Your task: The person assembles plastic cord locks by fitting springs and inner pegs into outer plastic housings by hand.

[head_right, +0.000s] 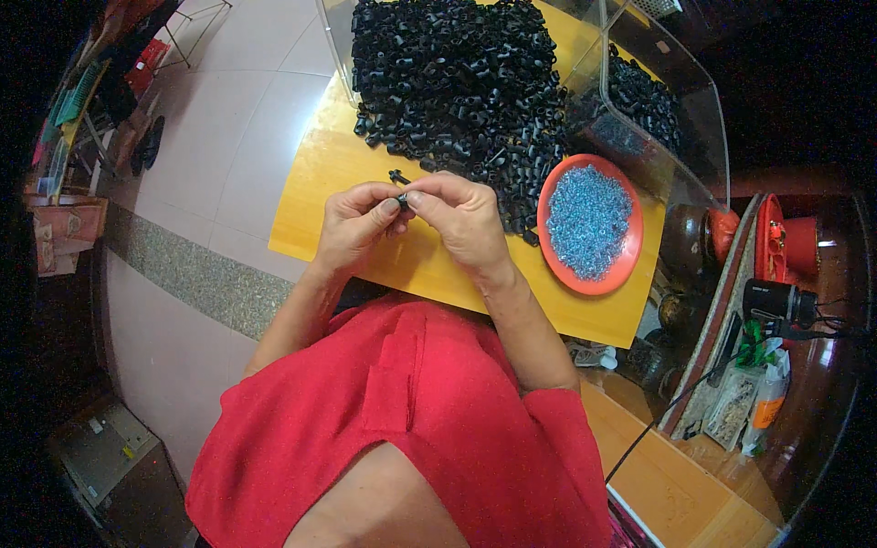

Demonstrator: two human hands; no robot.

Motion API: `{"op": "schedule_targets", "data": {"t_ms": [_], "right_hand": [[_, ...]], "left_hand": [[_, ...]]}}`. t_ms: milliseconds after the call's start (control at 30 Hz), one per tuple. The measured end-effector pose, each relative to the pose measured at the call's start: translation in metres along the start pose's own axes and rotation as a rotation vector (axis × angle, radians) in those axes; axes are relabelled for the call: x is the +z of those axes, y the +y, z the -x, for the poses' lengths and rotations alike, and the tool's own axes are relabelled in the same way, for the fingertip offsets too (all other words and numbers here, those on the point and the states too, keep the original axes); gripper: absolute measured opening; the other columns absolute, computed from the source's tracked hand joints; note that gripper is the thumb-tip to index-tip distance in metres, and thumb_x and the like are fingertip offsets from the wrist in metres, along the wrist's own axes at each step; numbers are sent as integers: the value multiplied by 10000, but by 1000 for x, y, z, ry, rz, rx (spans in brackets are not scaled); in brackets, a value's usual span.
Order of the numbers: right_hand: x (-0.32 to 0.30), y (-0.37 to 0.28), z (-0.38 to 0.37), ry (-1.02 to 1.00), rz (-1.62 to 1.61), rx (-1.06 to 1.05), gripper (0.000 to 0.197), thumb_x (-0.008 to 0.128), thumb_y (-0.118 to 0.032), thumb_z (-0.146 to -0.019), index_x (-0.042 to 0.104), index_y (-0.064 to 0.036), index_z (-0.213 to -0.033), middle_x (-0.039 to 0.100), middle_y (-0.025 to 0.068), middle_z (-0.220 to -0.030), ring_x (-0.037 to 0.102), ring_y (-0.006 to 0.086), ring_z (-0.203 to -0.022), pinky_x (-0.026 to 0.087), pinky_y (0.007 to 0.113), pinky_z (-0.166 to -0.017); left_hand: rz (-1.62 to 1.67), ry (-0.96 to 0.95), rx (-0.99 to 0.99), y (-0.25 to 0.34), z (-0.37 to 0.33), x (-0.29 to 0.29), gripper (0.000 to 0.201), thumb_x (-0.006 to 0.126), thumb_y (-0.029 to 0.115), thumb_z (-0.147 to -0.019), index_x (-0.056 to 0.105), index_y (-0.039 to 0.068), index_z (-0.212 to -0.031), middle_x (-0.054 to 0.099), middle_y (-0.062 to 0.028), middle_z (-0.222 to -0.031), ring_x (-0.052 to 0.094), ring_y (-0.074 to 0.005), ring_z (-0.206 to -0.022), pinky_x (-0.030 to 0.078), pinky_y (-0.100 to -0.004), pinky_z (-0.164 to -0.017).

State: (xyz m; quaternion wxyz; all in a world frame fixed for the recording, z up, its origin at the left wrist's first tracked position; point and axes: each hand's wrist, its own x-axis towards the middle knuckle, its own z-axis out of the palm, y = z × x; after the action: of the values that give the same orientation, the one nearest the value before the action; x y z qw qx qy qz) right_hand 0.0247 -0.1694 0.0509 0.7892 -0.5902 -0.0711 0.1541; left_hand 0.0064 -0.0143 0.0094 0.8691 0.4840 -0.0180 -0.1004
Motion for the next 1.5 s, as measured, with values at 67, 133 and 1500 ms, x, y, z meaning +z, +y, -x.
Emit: {"op": "schedule_targets", "data": {"t_ms": [67, 133, 1500], "right_hand": [[-3, 2, 3, -24, 35, -30, 116, 568, -9, -810, 626, 25, -904, 622, 52, -823, 580, 107, -758, 469, 218, -702], [-3, 4, 5, -9, 30, -15, 116, 572, -11, -807, 624, 22, -904, 620, 48, -819, 575, 99, -746, 463, 211, -681], [-1, 23, -63, 56, 1587, -629, 46, 508, -50, -693, 509, -46, -739, 493, 133, -735, 507, 293, -747, 447, 373, -662]], "left_hand": [[-2, 3, -3, -1, 0, 0, 133, 563, 44, -832, 604, -15, -945, 621, -47, -790, 547, -78, -657, 450, -195, -587], [-3, 5, -6, -3, 1, -1, 133, 565, 40, -830, 605, -18, -943, 621, -47, -793, 549, -79, -661, 452, -196, -591], [145, 5, -51, -9, 0, -9, 165, 588, 11, -802, 581, 7, -966, 613, -41, -853, 548, -75, -722, 454, -193, -633]]}}
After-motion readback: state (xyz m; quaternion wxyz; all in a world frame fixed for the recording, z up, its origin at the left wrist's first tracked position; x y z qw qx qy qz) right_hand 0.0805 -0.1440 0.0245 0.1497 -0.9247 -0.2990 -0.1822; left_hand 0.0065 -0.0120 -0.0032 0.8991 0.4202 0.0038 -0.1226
